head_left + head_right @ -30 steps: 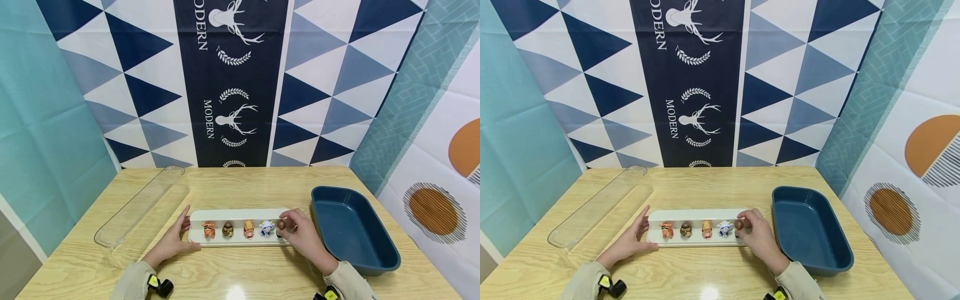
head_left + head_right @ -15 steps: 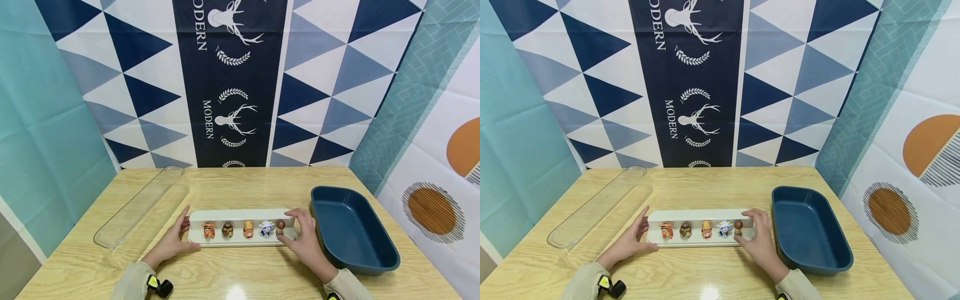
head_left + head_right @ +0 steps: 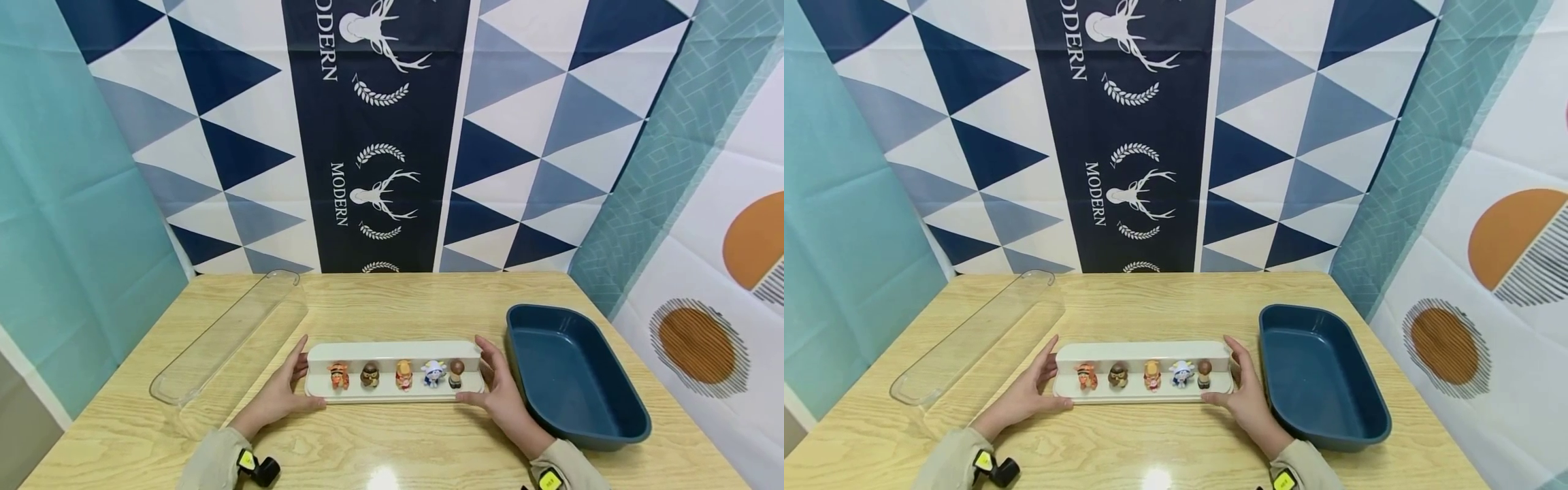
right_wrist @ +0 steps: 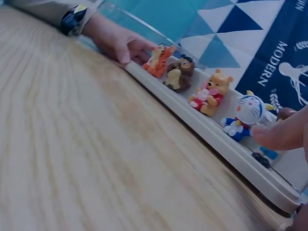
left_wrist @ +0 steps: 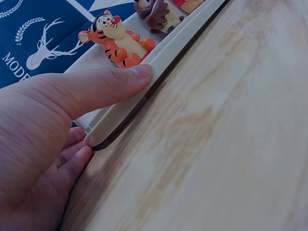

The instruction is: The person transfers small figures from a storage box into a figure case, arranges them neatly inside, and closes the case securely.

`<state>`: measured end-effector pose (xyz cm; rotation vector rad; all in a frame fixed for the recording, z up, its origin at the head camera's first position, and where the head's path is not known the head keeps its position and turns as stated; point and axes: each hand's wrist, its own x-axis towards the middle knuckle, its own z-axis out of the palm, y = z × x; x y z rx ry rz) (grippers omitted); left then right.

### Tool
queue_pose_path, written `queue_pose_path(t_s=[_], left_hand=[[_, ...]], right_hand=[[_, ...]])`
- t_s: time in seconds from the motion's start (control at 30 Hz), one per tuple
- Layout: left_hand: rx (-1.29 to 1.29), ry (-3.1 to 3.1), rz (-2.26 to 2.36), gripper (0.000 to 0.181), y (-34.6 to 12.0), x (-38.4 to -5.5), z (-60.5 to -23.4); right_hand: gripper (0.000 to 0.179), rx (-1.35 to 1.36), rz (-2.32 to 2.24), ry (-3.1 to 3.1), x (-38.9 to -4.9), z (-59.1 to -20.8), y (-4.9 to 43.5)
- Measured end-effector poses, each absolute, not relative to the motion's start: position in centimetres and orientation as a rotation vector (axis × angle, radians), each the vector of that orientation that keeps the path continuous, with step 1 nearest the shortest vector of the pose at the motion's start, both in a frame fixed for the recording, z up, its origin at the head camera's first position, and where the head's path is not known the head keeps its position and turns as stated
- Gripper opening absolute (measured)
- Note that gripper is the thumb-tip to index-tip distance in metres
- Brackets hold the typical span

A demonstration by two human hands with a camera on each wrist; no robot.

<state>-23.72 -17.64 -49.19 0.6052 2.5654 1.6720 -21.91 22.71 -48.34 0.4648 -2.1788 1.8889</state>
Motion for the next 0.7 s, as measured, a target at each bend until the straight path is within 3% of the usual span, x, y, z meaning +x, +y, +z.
queue_pose_path(t_s=[0.17,0.37,0.7], left_hand=[[0.586,2.577,1.658,0.126,-17.67,-23.66,-49.07],[0.612,2.556,1.684,0.125,-17.73,-23.53,-48.76],[0.622,2.530,1.692,0.124,-17.78,-23.49,-48.54]], right_hand=[[0.110,0.522,1.915,-2.152,-21.93,-48.55,23.04],[0.122,0.392,2.050,-2.178,-21.81,-48.24,23.13],[0.114,0.287,2.036,-2.253,-21.88,-47.98,23.03]])
